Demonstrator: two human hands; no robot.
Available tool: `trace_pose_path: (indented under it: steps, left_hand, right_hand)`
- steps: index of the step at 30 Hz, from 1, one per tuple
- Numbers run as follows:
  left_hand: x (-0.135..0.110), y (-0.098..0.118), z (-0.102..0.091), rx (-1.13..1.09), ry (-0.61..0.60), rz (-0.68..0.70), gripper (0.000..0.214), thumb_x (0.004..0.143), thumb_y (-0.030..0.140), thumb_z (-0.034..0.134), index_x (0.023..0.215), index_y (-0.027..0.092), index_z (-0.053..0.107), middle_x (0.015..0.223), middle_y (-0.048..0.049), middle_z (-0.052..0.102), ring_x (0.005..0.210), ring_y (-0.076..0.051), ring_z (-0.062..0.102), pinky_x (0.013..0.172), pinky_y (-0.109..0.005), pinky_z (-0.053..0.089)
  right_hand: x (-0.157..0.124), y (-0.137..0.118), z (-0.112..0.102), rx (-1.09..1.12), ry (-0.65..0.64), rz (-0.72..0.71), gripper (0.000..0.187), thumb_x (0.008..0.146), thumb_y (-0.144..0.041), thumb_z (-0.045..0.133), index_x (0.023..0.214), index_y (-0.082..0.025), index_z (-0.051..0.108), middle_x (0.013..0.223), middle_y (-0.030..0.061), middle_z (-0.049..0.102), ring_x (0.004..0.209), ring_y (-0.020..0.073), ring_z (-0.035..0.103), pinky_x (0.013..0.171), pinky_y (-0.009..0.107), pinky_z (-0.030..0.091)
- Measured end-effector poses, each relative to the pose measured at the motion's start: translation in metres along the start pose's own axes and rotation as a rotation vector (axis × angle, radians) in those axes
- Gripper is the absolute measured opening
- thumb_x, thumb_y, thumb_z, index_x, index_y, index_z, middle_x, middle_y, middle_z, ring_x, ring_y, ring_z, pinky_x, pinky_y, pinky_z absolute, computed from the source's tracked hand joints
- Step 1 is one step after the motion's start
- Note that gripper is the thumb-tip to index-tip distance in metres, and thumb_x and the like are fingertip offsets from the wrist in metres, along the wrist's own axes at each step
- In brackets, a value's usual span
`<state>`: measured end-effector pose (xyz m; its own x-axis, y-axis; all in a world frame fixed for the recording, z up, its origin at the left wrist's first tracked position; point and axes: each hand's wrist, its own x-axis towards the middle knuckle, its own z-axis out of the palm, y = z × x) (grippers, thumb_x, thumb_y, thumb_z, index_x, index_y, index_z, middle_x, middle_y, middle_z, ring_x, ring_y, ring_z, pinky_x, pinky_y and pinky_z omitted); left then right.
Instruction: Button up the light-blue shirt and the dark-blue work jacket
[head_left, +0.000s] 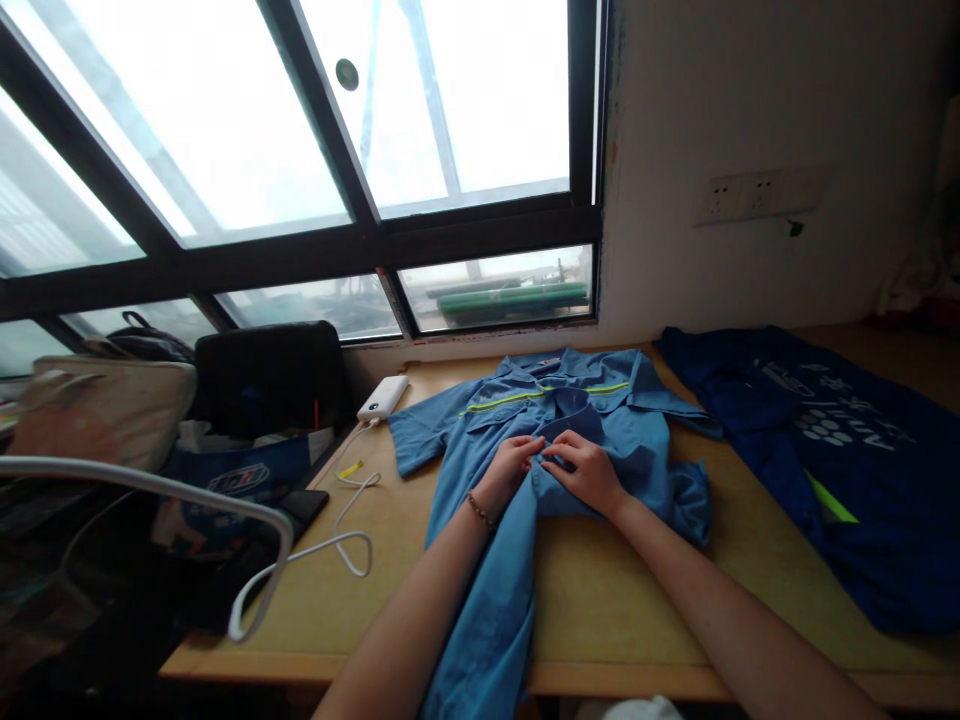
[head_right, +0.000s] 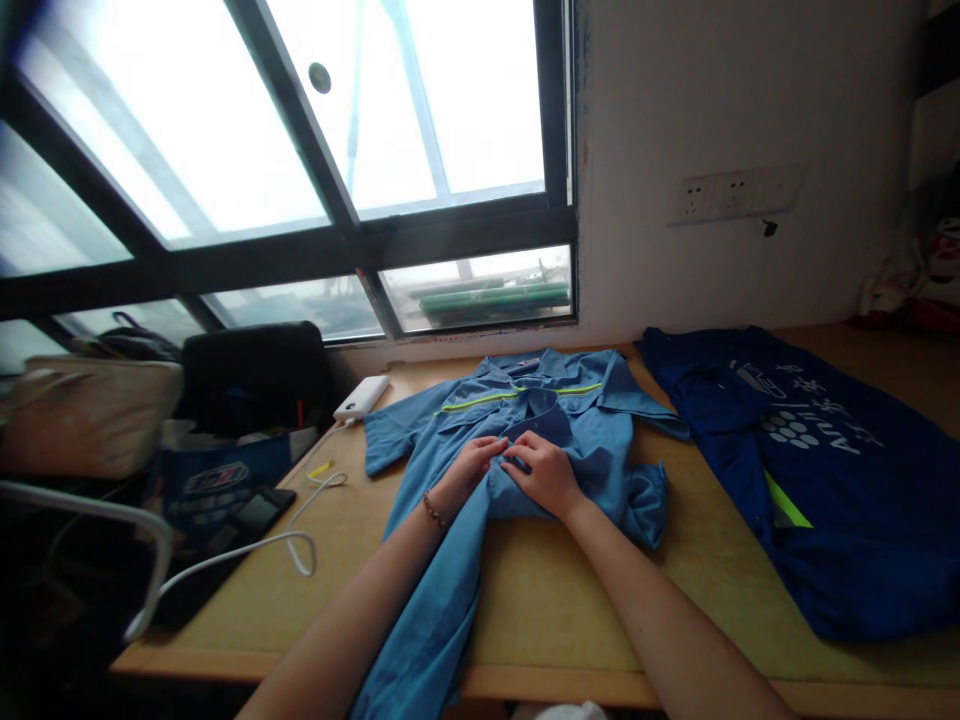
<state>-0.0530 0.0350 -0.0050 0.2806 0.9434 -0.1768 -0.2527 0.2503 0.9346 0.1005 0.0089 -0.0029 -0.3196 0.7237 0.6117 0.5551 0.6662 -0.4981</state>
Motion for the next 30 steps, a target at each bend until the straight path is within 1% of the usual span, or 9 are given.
trace_pose_path:
  steps: [3, 6, 13, 17, 20, 24, 28, 30]
  left_hand:
    - [0.002, 0.000, -0.004, -0.048, -0.033, -0.011, 0.032, 0.059, 0.038, 0.070, 0.068, 0.012, 0.054, 0.052, 0.0018, 0.048, 0.042, -0.006, 0.043, 0.043, -0.020, 0.033]
    - [0.003, 0.000, -0.009, -0.045, -0.074, -0.014, 0.029, 0.061, 0.036, 0.069, 0.067, 0.012, 0.054, 0.052, 0.0027, 0.046, 0.042, -0.004, 0.039, 0.043, -0.019, 0.030]
    - [0.005, -0.003, -0.012, -0.005, -0.074, 0.016, 0.029, 0.062, 0.035, 0.069, 0.065, 0.012, 0.052, 0.049, 0.0062, 0.036, 0.040, -0.002, 0.029, 0.041, -0.018, 0.021]
    - [0.006, -0.007, -0.012, 0.007, -0.084, 0.026, 0.030, 0.063, 0.037, 0.068, 0.066, 0.013, 0.051, 0.045, 0.0070, 0.033, 0.038, -0.002, 0.027, 0.040, -0.019, 0.017]
    - [0.006, -0.011, -0.010, 0.010, -0.088, 0.060, 0.030, 0.065, 0.039, 0.066, 0.066, 0.013, 0.050, 0.044, 0.0075, 0.032, 0.037, -0.002, 0.026, 0.040, -0.019, 0.017]
    - [0.004, -0.010, -0.007, 0.069, -0.056, 0.108, 0.032, 0.066, 0.042, 0.064, 0.064, 0.013, 0.051, 0.042, 0.0074, 0.033, 0.036, -0.002, 0.026, 0.040, -0.019, 0.017]
    - [0.002, -0.003, -0.002, 0.267, 0.041, 0.205, 0.033, 0.066, 0.044, 0.062, 0.061, 0.012, 0.054, 0.040, 0.0058, 0.037, 0.035, -0.003, 0.026, 0.038, -0.020, 0.015]
    - [0.001, -0.001, 0.002, 0.364, 0.096, 0.282, 0.031, 0.066, 0.041, 0.062, 0.063, 0.011, 0.058, 0.044, 0.0032, 0.044, 0.038, -0.005, 0.032, 0.038, -0.020, 0.020]
  right_hand:
    - [-0.001, -0.001, 0.001, -0.044, 0.026, -0.003, 0.016, 0.080, -0.029, 0.053, 0.089, -0.022, 0.064, 0.080, 0.0016, 0.055, 0.071, 0.0117, 0.052, 0.066, 0.022, 0.040]
    - [-0.002, -0.003, 0.002, -0.086, 0.040, -0.004, 0.019, 0.083, -0.030, 0.049, 0.090, -0.022, 0.064, 0.078, 0.0023, 0.055, 0.072, 0.0124, 0.052, 0.067, 0.023, 0.040]
    - [-0.004, -0.006, 0.006, -0.137, 0.050, -0.004, 0.021, 0.085, -0.027, 0.044, 0.092, -0.022, 0.063, 0.079, 0.0034, 0.054, 0.073, 0.0133, 0.052, 0.067, 0.024, 0.039]
    - [-0.003, -0.007, 0.007, -0.151, 0.034, 0.002, 0.019, 0.085, -0.025, 0.043, 0.087, -0.021, 0.062, 0.079, 0.0034, 0.053, 0.073, 0.0135, 0.051, 0.067, 0.024, 0.039]
    - [-0.002, -0.007, 0.005, -0.139, 0.023, 0.018, 0.015, 0.083, -0.023, 0.046, 0.080, -0.020, 0.060, 0.078, 0.0030, 0.052, 0.073, 0.0137, 0.051, 0.067, 0.024, 0.038]
    - [-0.001, -0.005, 0.006, -0.041, 0.015, 0.064, 0.011, 0.079, -0.022, 0.051, 0.073, -0.019, 0.059, 0.075, 0.0017, 0.052, 0.069, 0.0130, 0.050, 0.063, 0.024, 0.039]
    - [0.000, -0.001, 0.011, 0.098, 0.046, 0.163, 0.010, 0.075, -0.023, 0.056, 0.067, -0.018, 0.058, 0.069, 0.0002, 0.051, 0.062, 0.0122, 0.049, 0.058, 0.024, 0.039]
    - [0.001, 0.002, 0.012, 0.148, 0.094, 0.219, 0.006, 0.071, -0.024, 0.060, 0.072, -0.018, 0.058, 0.073, 0.0007, 0.053, 0.060, 0.0119, 0.049, 0.058, 0.024, 0.041]
